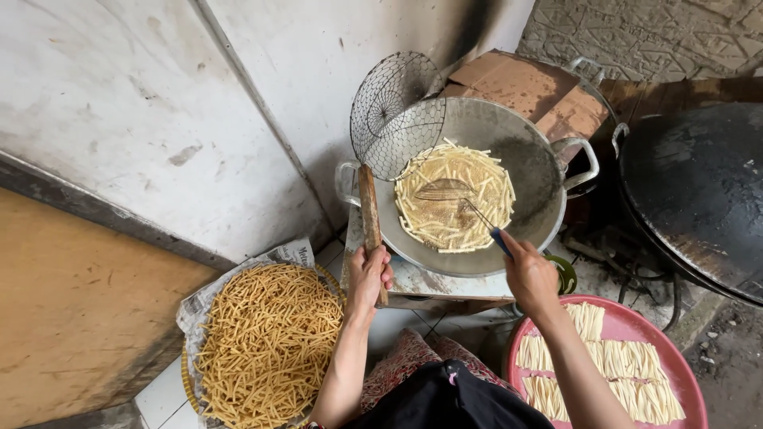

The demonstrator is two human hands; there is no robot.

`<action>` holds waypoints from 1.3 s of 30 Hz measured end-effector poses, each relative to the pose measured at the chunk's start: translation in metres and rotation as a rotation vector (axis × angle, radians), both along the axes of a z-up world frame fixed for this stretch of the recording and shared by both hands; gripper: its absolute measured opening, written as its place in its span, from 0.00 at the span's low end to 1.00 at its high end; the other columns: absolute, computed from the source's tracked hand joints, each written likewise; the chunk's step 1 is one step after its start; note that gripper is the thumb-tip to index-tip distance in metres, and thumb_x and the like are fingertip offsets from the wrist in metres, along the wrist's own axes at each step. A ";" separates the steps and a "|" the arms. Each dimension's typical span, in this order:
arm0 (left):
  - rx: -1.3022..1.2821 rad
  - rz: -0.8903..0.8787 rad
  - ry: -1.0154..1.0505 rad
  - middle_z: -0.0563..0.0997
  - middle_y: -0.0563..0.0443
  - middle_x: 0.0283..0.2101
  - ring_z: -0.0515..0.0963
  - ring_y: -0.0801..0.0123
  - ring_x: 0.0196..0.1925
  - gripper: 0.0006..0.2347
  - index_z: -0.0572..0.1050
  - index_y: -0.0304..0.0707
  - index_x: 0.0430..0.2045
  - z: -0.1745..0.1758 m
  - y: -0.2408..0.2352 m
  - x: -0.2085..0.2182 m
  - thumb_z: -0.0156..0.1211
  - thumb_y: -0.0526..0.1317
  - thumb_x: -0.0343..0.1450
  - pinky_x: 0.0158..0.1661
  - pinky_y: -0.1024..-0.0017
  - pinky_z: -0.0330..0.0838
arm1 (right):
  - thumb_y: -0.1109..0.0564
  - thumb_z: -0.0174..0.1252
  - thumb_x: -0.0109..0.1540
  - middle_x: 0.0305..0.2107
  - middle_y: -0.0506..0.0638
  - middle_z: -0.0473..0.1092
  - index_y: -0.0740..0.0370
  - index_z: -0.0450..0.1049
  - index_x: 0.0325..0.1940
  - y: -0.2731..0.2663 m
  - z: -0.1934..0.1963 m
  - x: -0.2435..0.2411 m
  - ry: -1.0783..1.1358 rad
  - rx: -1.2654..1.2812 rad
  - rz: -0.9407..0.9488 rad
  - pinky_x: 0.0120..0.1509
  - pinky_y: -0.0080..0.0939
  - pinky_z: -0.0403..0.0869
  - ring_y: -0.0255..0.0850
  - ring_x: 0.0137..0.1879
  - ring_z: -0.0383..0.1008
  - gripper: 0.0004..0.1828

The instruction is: The person deep-fries bundles of thin noodles in a wok of hot oil. They use a wire skimmer to lower the noodles into the oil, stir them to ensure even cooking, and lift them out to drain excess oil.

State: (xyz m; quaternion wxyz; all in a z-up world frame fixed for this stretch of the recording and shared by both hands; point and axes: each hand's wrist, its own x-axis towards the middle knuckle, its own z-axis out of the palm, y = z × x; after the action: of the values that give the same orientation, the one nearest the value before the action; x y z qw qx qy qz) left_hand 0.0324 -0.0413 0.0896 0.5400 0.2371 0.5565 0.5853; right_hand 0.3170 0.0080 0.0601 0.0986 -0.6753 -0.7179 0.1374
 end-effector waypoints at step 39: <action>-0.044 0.090 0.010 0.69 0.49 0.27 0.68 0.75 0.15 0.08 0.70 0.28 0.37 -0.030 0.002 -0.005 0.55 0.37 0.71 0.15 0.74 0.69 | 0.48 0.52 0.63 0.38 0.45 0.74 0.30 0.70 0.67 0.132 -0.105 0.029 -0.273 0.153 -0.002 0.45 0.52 0.82 0.52 0.41 0.83 0.26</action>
State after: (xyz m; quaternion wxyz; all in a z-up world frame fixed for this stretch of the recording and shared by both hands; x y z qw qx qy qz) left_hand 0.0274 -0.0398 0.0596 0.5152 0.2028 0.5822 0.5954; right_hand 0.3464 0.1396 -0.0444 0.0511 -0.6788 -0.7324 -0.0109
